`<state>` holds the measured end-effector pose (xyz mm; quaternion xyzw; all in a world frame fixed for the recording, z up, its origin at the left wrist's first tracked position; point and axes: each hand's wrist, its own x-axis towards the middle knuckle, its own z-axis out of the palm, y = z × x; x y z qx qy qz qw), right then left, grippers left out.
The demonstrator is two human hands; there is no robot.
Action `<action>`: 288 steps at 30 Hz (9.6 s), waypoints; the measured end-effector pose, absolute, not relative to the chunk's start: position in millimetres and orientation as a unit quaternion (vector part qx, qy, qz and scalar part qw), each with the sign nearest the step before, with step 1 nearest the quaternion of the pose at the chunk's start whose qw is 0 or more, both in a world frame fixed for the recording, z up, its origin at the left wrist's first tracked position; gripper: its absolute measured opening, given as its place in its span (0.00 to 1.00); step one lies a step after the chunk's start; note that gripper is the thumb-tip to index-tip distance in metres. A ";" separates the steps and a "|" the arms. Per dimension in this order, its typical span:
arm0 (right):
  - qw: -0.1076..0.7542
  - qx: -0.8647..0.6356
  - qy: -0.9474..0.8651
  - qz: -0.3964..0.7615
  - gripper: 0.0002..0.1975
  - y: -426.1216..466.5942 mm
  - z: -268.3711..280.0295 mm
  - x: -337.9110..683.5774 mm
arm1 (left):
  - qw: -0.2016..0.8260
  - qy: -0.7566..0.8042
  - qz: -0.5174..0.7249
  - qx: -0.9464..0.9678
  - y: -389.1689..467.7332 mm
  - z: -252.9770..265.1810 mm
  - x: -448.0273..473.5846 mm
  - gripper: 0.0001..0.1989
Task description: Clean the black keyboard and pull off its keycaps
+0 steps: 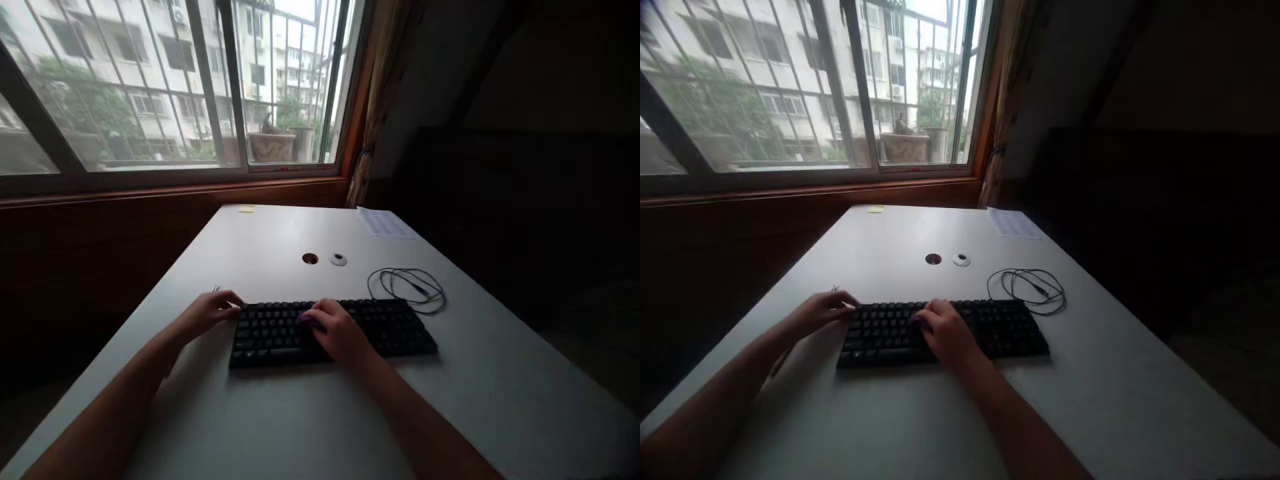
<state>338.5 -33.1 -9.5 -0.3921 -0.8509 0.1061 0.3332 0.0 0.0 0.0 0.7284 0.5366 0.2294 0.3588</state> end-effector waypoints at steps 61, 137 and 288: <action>0.367 -0.386 -0.832 0.155 0.17 -48.2 -8.7 348.3 | 0.287 0.510 0.277 0.762 -12.6 -3.1 9.3 0.09; 0.250 -0.314 -0.910 0.101 0.15 5.8 37.2 357.6 | -0.037 0.368 0.225 0.902 -85.2 -32.8 34.5 0.30; 0.239 -0.171 -0.955 0.039 0.14 22.7 18.4 293.8 | 0.256 0.490 0.337 0.762 -22.4 -22.9 46.6 0.14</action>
